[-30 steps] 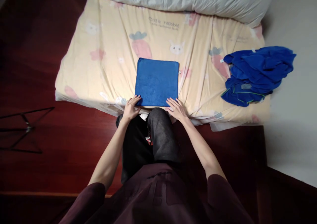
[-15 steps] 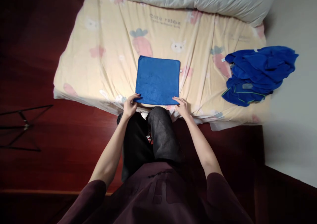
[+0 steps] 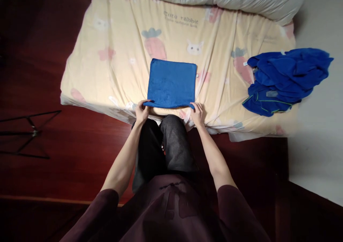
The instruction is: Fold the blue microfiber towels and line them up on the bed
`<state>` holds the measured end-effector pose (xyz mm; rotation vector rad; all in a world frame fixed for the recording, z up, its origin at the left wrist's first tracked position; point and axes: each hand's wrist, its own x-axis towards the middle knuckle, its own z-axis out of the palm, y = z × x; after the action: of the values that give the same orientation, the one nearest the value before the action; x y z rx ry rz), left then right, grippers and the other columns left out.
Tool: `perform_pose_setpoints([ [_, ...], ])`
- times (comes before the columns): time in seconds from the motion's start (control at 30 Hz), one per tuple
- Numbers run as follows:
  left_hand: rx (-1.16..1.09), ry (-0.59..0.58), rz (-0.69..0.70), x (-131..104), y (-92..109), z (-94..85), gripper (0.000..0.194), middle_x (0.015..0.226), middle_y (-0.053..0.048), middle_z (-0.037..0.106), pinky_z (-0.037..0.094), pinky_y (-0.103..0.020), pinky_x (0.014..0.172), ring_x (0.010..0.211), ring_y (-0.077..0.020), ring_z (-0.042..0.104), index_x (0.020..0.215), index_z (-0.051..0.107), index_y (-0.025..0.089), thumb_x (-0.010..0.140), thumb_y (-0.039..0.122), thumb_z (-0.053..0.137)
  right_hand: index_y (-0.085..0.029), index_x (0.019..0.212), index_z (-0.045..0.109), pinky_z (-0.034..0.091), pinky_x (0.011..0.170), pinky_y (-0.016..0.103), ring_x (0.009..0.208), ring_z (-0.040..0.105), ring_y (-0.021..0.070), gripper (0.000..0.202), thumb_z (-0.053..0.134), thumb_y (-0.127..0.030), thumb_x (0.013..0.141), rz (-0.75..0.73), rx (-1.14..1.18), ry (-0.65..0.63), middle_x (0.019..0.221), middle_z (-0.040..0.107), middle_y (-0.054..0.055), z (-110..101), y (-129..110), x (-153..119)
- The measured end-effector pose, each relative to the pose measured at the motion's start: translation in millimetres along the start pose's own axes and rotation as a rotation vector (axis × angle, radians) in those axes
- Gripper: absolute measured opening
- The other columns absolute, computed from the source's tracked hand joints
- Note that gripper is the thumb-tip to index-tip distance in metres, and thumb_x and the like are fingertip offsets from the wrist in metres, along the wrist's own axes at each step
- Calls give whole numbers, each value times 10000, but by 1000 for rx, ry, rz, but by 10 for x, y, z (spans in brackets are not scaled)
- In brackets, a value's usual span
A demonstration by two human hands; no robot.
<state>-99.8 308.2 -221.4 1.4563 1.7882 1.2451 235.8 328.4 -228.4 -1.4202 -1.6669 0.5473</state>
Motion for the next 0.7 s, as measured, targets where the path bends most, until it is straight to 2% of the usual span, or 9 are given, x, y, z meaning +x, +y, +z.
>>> perform_pose_setpoints([
  [0.13, 28, 58, -45, -23, 27, 54, 269, 1189, -115, 745, 527, -385, 1054, 1178, -229, 680, 1097, 694, 203, 998, 393, 532, -263, 1130, 751, 526, 1078, 502, 1135, 648, 301, 258, 525, -313, 1018, 37, 6, 21, 1105, 742, 120, 13, 12, -2],
  [0.33, 25, 129, -24, -56, 91, 96, 307, 1266, -106, 724, 541, -396, 1051, 1270, -242, 657, 1125, 693, 217, 1010, 452, 534, -276, 1118, 741, 574, 1005, 450, 1068, 679, 281, 265, 495, -344, 1048, -25, -48, 84, 1044, 734, 105, 10, 25, -2],
  [0.57, -52, 104, -62, -1, 67, 110, 328, 1154, -114, 752, 558, -402, 991, 1124, -260, 703, 1115, 685, 202, 990, 478, 558, -272, 1149, 725, 578, 1020, 432, 1109, 686, 265, 293, 451, -332, 1063, -28, -1, 17, 1115, 740, 96, -25, 21, 21],
  [0.7, -35, 114, -63, 16, 26, 86, 340, 1152, -112, 743, 542, -389, 1003, 1110, -248, 694, 1130, 666, 199, 990, 482, 541, -265, 1102, 723, 587, 984, 437, 1052, 689, 273, 271, 509, -425, 1054, 38, 22, 80, 1037, 729, 98, 14, 61, 14],
])
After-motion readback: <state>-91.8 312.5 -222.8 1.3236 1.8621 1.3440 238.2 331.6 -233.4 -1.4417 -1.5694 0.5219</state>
